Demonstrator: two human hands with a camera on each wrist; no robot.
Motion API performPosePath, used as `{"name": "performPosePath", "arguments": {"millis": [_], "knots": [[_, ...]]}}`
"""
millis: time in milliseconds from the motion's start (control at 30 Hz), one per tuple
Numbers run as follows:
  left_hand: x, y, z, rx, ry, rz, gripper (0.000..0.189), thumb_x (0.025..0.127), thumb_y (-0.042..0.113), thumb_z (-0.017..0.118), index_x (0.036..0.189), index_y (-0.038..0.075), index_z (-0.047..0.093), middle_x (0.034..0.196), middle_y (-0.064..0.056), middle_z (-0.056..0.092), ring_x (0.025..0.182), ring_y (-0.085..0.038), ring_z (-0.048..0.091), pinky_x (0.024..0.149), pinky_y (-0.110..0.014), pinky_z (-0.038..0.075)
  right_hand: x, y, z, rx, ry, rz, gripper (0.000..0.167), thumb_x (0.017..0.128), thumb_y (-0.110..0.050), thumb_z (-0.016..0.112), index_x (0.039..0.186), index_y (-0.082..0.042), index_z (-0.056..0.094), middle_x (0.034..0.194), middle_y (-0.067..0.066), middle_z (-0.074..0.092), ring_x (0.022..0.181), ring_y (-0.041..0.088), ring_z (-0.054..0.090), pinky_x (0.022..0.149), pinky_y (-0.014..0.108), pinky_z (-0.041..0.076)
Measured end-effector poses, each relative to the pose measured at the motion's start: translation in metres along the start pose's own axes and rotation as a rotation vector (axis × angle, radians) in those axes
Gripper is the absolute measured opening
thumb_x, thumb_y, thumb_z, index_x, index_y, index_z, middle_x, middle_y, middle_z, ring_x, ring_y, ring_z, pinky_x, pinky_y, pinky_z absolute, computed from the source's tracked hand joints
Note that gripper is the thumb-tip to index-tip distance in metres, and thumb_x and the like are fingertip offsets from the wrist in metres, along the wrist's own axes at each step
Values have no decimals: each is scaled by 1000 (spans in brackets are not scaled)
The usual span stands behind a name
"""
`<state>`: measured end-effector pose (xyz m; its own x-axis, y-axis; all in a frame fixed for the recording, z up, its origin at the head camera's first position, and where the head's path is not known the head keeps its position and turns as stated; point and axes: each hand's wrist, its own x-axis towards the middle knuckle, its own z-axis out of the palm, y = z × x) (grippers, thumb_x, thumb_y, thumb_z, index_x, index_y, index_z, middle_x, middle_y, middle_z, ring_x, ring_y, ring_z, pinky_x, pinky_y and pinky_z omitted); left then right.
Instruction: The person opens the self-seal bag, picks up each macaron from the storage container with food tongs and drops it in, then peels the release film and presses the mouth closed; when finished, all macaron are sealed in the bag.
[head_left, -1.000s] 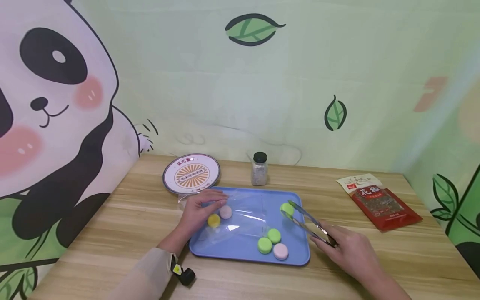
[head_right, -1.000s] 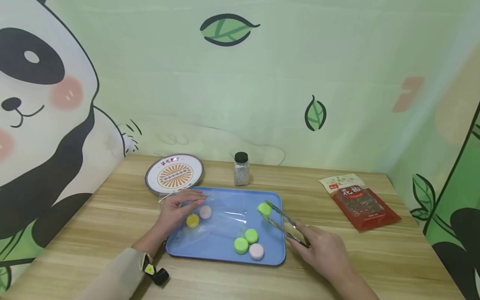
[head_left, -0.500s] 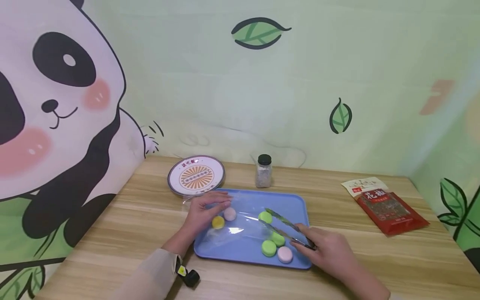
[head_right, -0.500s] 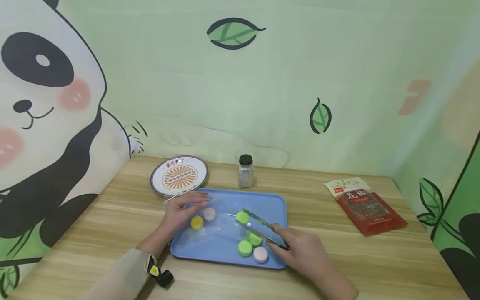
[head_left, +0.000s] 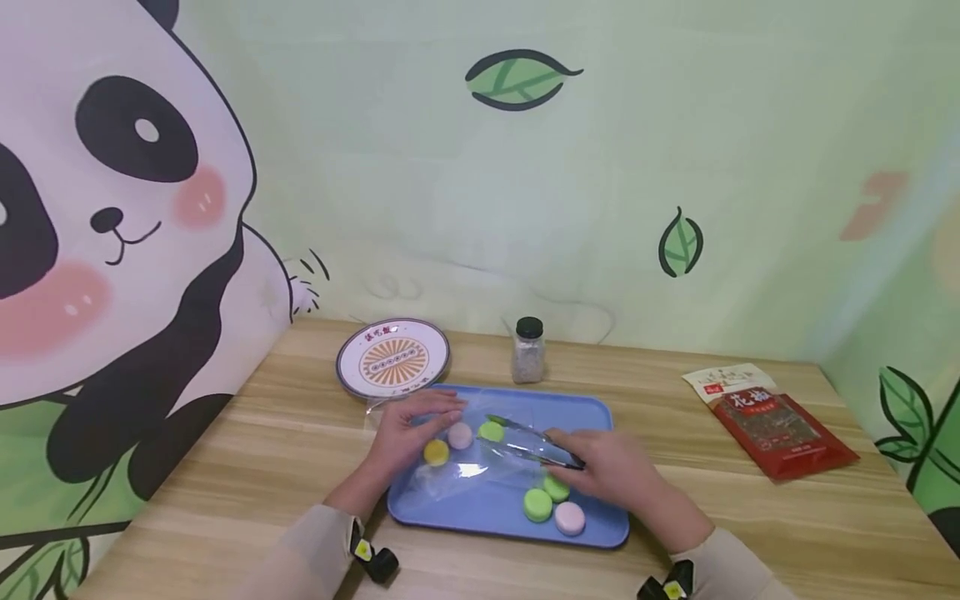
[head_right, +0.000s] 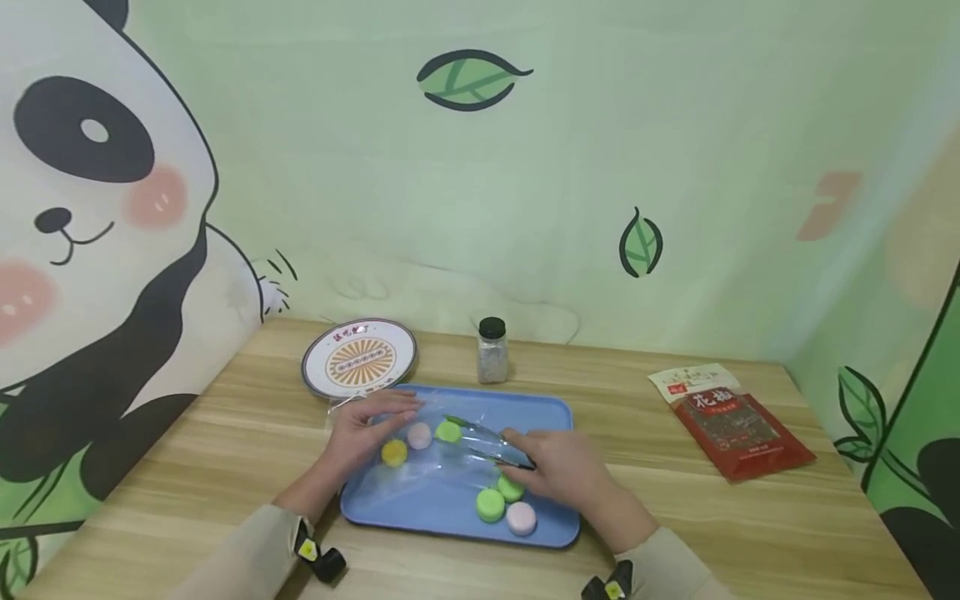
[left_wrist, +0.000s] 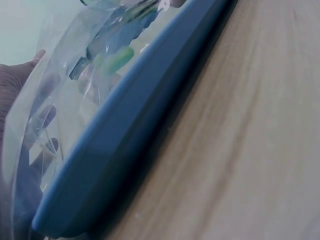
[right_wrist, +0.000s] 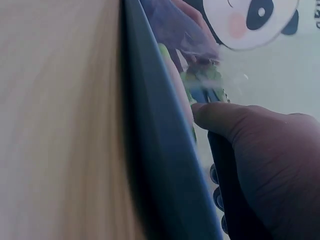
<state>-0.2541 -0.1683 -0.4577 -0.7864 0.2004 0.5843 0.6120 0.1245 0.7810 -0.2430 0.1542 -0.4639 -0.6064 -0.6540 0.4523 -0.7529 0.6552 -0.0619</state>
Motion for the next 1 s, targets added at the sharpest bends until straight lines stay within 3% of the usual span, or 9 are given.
{"name": "performPosePath", "arguments": {"millis": [133,233,400,667,1000], "knots": [[1,-2,0,-8,-4,25,13,84,-8,74,97,-9,74,102,-22,74,112,-47,62,103,-31,47,15,-7,14,32,42,-129,44,86,-43,76,119,-14,73,79,-5,71,59,4,58,47,24,45],[3,-3,0,-13,-6,30,13,85,-8,74,98,-9,74,102,-21,74,112,-48,62,103,-32,47,24,-11,21,67,56,-168,41,88,-43,76,118,-15,74,79,-5,72,60,3,61,49,24,48],[4,-5,-1,1,-13,33,13,85,-7,74,98,-8,74,101,-20,75,112,-47,63,102,-33,47,29,-15,28,101,64,-170,39,87,-43,76,116,-17,75,77,-7,71,58,0,57,48,21,45],[-14,-8,-4,27,-14,66,12,82,-10,75,94,-6,75,98,-20,75,105,-49,64,99,-35,50,22,-25,39,174,41,-181,39,92,-45,72,118,-16,74,79,-8,72,58,-6,51,49,12,42],[0,-5,3,21,-21,164,14,81,-11,75,93,-4,76,96,-19,75,101,-50,64,97,-35,49,25,-16,23,105,65,-208,42,88,-44,75,119,-16,73,75,-11,66,59,-2,55,51,21,47]]}}
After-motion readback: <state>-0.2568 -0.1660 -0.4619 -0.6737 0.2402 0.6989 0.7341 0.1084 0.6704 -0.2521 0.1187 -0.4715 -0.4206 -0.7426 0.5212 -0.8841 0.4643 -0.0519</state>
